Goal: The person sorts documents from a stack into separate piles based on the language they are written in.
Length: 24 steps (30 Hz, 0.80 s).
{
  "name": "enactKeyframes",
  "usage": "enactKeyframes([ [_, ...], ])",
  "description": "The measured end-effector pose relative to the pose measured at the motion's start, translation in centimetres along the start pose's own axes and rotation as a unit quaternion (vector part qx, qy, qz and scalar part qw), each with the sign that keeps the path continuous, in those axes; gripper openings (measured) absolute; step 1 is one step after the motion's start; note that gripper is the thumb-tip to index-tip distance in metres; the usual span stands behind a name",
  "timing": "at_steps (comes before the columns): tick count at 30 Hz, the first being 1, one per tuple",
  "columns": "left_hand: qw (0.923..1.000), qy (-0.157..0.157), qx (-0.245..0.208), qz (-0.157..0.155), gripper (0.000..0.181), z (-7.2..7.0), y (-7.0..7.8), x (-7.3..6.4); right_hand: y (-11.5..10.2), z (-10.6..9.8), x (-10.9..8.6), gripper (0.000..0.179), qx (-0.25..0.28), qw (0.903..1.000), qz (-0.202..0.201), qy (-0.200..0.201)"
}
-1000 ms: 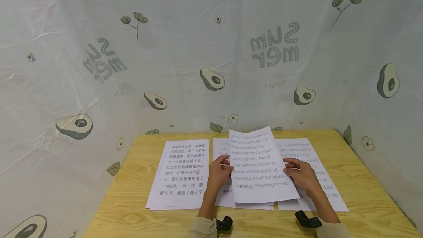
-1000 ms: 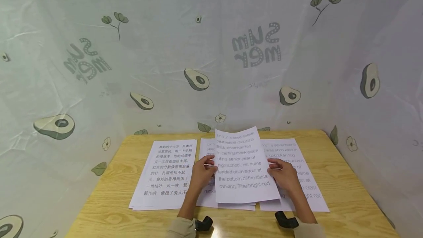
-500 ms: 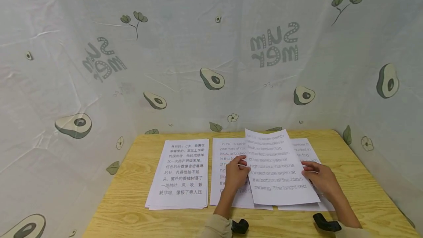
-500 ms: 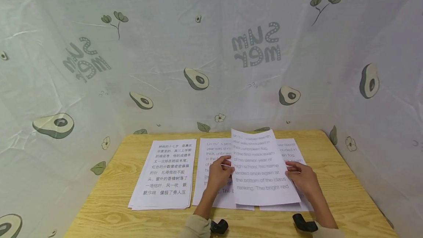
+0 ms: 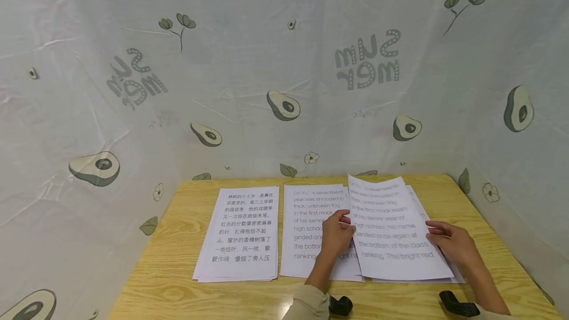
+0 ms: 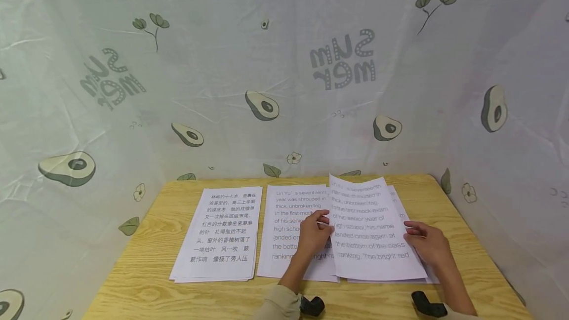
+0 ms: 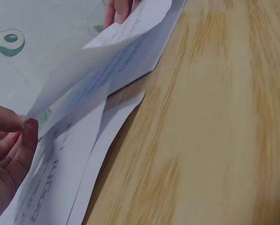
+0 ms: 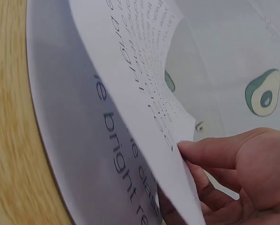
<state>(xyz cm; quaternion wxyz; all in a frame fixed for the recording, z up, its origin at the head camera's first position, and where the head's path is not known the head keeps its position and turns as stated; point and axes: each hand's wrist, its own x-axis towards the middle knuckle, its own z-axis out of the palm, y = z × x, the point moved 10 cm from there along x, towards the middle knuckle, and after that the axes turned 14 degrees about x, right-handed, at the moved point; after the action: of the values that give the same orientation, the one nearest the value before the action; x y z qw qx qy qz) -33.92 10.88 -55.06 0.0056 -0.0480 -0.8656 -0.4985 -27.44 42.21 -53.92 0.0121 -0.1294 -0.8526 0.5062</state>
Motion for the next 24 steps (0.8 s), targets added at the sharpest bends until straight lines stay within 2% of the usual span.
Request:
enactKeyframes([
  [6,0.9999,-0.003,0.012,0.006,0.045,1.5,0.7,0.2,0.4,-1.4,0.1,0.052,-0.020,0.9995,-0.013,0.020],
  [14,0.9995,-0.005,0.022,0.023,0.042,2.4,1.3,0.5,1.1,-2.1,0.1,0.051,-0.047,0.9986,-0.006,0.023],
  [21,0.9991,-0.023,0.036,-0.001,0.043,3.0,1.1,0.5,1.0,-2.2,0.2,0.047,-0.051,0.9980,-0.001,0.037],
  [24,0.9989,-0.024,0.041,-0.001,0.044,3.1,1.1,0.5,0.8,-2.3,0.2,0.045,-0.057,0.9975,-0.009,0.041],
])
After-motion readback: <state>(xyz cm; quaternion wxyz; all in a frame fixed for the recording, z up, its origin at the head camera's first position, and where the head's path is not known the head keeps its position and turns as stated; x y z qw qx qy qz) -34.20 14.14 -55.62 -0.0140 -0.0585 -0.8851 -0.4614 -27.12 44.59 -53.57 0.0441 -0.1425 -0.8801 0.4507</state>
